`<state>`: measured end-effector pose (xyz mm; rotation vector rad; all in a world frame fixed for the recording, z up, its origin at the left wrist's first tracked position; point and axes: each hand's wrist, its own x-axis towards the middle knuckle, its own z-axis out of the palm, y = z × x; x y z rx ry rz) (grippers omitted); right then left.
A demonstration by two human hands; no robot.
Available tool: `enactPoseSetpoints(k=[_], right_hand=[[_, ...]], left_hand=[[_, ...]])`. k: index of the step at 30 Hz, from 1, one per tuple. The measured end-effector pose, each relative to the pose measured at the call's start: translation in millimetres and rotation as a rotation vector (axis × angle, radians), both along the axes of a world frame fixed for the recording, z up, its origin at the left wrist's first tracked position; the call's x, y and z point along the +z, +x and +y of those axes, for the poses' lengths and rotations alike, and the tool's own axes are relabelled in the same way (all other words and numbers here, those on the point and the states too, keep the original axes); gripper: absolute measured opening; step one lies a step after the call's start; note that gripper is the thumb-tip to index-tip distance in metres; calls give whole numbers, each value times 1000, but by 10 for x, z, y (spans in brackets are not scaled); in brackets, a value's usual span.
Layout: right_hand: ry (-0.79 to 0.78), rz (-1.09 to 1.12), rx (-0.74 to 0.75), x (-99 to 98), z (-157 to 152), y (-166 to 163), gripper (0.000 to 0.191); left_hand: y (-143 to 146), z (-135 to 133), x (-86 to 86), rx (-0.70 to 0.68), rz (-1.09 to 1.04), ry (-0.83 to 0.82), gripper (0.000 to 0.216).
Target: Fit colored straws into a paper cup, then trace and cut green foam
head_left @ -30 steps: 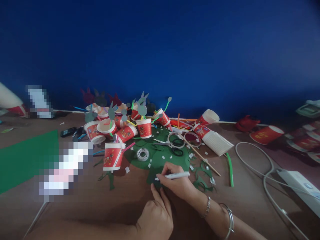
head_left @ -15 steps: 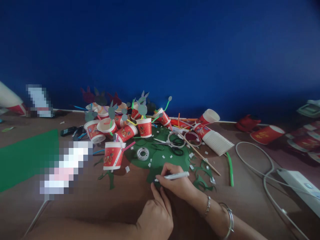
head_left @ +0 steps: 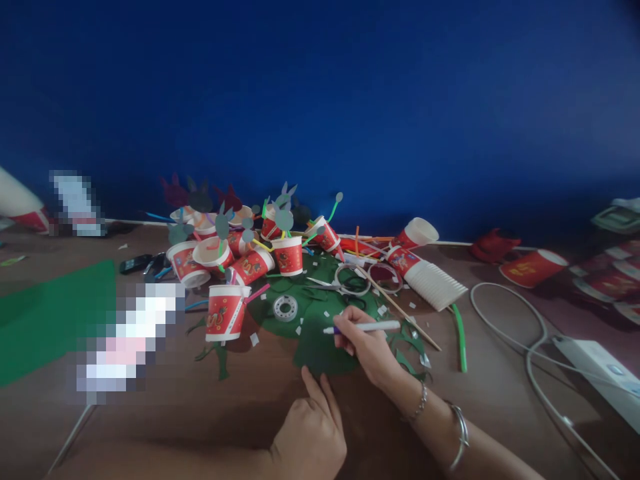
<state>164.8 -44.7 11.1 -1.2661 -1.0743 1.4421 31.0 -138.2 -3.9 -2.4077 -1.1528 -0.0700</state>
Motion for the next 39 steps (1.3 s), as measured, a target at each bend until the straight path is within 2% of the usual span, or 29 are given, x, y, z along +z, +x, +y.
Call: enactPoseSetpoints(k=[4, 10, 16, 19, 25, 28, 31, 33, 36, 39], right_hand=[[-5, 181, -74, -27, 42, 60, 27], [-35, 237, -95, 23, 69, 74, 26], [-102, 71, -78, 67, 78, 32, 26], [-80, -39, -48, 40, 107, 7, 29], [6, -195, 7, 16, 219, -23, 25], [10, -38, 5, 94, 218, -85, 25], [-73, 164, 155, 149, 202, -141, 25], [-25, 138, 198, 140, 215, -128, 26], [176, -9, 54, 78, 260, -29, 21], [156, -119, 70, 20, 276, 53, 20]], left_hand=[[-15, 37, -24, -50, -19, -4, 31], [-18, 99, -7, -113, -106, -31, 23], [-2, 102, -104, -129, -152, -33, 27], [10, 104, -163, -120, -182, -2, 30], [-30, 100, -336, -138, -204, 7, 32], [-68, 104, -386, -169, -190, 7, 30], [-89, 116, -395, -214, -170, 8, 27], [-88, 116, -399, -223, -173, 11, 25], [-65, 89, -415, -165, -194, 6, 24], [-39, 52, -427, -103, -203, -16, 24]])
